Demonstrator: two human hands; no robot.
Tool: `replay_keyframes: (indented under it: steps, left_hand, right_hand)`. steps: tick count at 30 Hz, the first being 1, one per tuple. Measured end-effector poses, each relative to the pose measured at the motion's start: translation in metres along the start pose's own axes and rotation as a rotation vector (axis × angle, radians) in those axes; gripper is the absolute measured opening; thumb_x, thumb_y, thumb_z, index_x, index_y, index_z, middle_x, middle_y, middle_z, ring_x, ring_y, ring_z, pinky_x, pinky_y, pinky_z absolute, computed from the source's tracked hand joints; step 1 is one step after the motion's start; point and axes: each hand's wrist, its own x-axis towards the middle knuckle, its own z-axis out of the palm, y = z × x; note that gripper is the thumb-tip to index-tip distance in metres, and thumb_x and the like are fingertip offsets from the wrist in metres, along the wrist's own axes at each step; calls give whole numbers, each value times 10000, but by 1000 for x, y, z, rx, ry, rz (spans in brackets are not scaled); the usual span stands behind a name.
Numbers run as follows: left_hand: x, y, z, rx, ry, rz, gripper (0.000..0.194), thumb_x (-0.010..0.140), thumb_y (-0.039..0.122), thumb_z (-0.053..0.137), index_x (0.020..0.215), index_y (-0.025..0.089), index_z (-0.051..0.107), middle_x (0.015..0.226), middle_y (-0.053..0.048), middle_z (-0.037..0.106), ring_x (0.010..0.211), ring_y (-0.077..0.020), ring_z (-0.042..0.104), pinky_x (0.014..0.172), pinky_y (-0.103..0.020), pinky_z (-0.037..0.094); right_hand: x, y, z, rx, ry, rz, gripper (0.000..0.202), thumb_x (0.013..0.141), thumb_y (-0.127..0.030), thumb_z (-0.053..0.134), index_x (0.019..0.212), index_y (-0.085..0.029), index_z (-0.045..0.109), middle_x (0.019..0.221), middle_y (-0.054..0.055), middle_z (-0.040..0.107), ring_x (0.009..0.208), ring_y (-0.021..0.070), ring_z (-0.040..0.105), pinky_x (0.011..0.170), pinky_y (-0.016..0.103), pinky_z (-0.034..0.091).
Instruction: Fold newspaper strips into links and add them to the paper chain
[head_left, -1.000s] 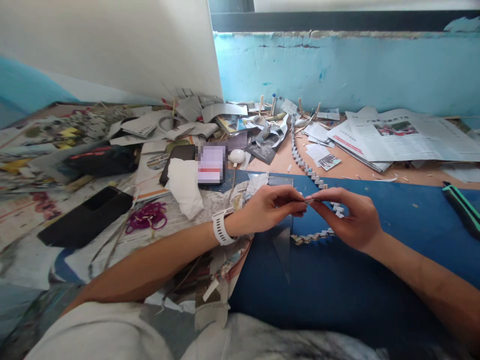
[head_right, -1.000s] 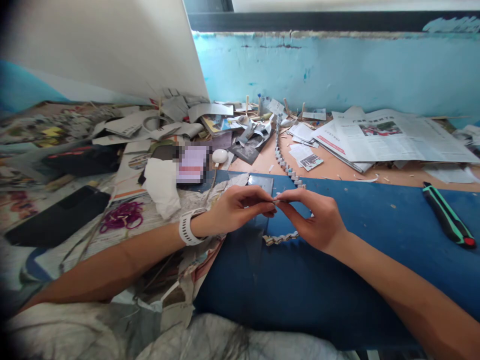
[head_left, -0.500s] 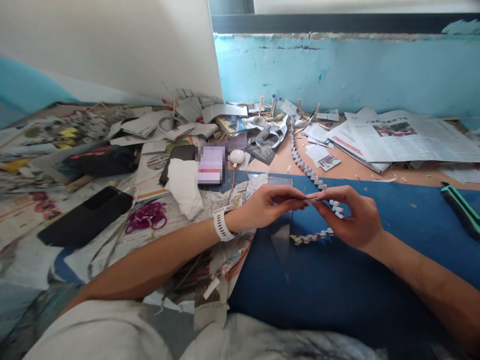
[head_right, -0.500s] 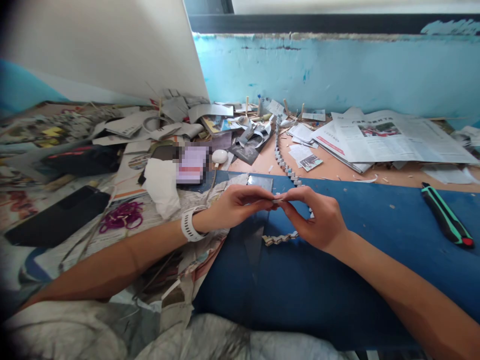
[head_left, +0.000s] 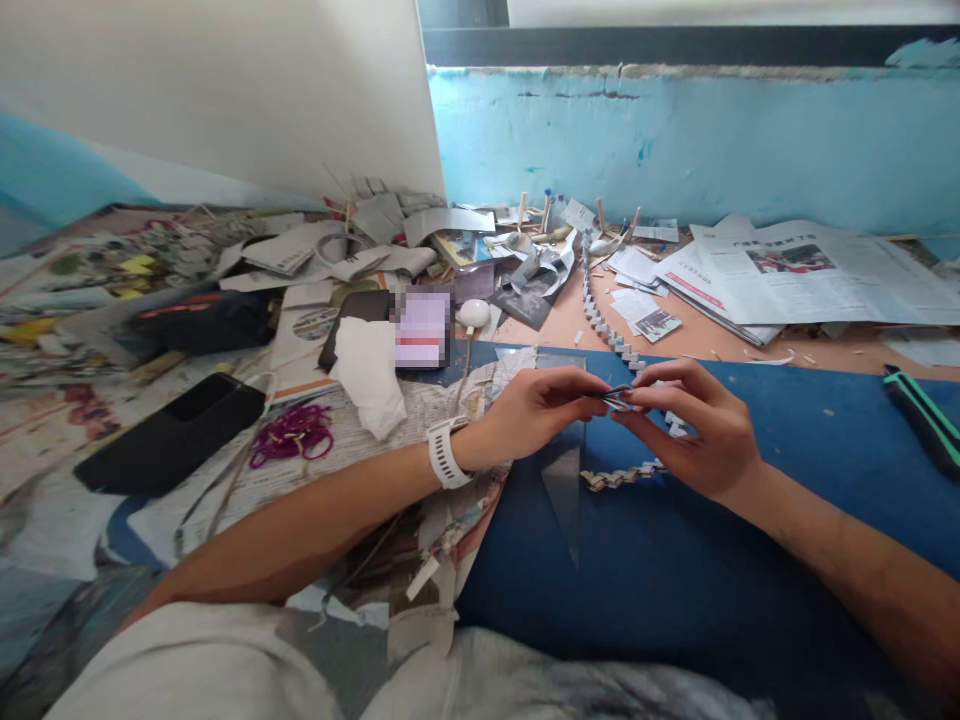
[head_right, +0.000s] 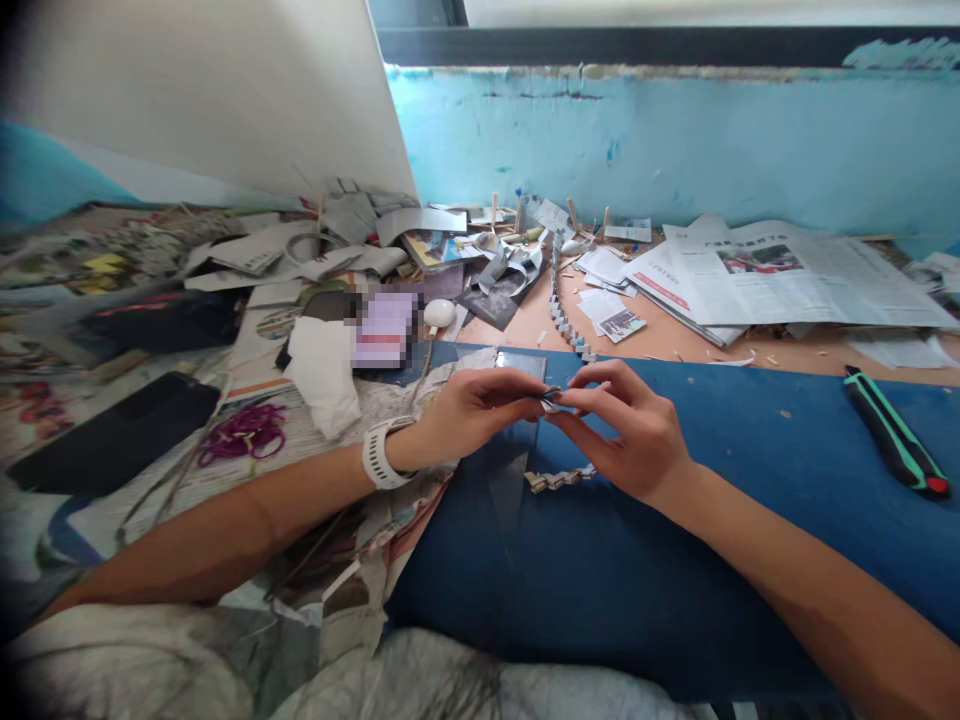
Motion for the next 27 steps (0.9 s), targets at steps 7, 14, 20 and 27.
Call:
replay_keyframes:
  steps: [7,14,20,27]
  left_hand:
    - [-1,0,2,53,-3,-3,246,891,310,786,1092,168,775,985,-69,818,920,-195,787,862,-294,654]
    - [1,-4,2,-114,20,40,289,914,237,762,1190,156,737,1158,-112,785,1061,-201,766,952,-307,638]
    - [1,0,3,-220,1,-14,298,887,237,792,1160,133,734,1137,-122,788,1030,-207,776,935,-327,657]
    - [2,1,2,-153,41,-25,248,874,283,808,1063,135,749,973,-78,794,890,-187,790,827,-291,670]
  right_hand:
    - [-2,2,1,-6,-55,-64,260,879,-117,789,1108,-231,742,966,35,700,625,89,634,603,257,547]
    - [-3,7,0,-43,-129,-133,277,902,-94,740,1150,-216,723,971,51,722,737,134,690,674,269,553]
    - [-4,8,0,-104,-188,-188,285,920,-94,713,1173,-225,696,1003,39,745,768,130,709,672,244,535]
    - [-4,8,0,-50,-208,-168,300,952,-87,668,1221,-220,680,1095,63,747,804,129,735,728,237,562]
